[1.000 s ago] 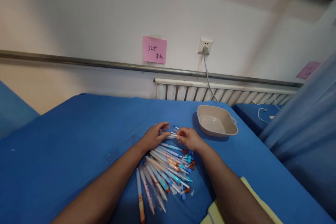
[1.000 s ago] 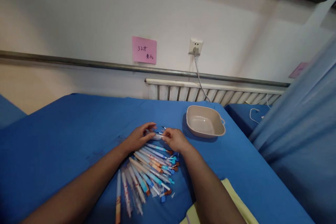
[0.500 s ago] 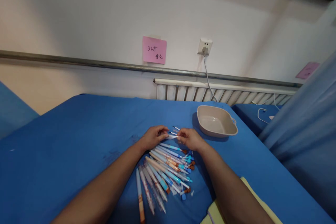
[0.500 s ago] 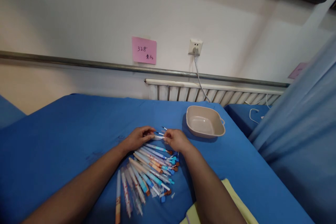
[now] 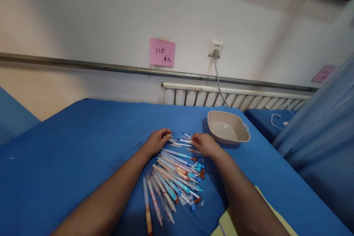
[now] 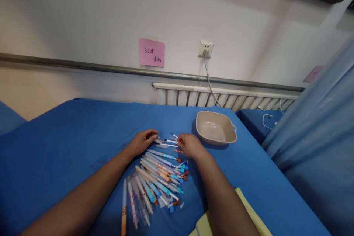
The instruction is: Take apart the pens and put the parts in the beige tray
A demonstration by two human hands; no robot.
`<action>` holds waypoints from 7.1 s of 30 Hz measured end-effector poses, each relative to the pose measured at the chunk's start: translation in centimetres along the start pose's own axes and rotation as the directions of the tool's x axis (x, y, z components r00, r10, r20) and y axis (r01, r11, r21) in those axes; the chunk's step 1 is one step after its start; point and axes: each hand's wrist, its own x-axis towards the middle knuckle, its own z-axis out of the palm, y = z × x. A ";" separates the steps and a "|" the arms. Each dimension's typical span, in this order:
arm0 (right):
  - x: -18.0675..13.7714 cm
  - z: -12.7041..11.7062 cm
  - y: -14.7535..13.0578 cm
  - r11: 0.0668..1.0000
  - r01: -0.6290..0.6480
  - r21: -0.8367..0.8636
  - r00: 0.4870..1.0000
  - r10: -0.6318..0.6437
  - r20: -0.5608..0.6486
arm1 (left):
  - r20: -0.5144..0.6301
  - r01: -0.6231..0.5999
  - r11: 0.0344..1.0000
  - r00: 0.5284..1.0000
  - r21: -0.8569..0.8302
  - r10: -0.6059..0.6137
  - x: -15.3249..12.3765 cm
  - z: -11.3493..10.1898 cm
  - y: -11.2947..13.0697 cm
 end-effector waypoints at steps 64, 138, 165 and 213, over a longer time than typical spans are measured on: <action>1.3 2.8 -1.1 0.669 0.009 0.744 0.973 0.166 -0.161 | -0.019 -0.089 0.986 0.996 -0.140 0.087 -0.6 0.5 2.7; 1.2 3.5 -1.2 0.570 -0.043 0.820 0.998 0.056 0.014 | 0.076 -0.096 0.985 0.991 -0.142 0.107 -1.0 0.1 3.1; 1.5 2.2 3.3 0.844 0.009 0.536 0.993 0.056 -0.105 | -0.310 0.000 1.000 0.951 -0.008 -0.002 -0.5 -1.3 1.9; -1.2 2.1 -5.5 0.979 0.201 0.039 0.953 -0.205 0.225 | -0.205 -0.150 0.978 0.963 0.145 0.178 -0.6 0.1 1.1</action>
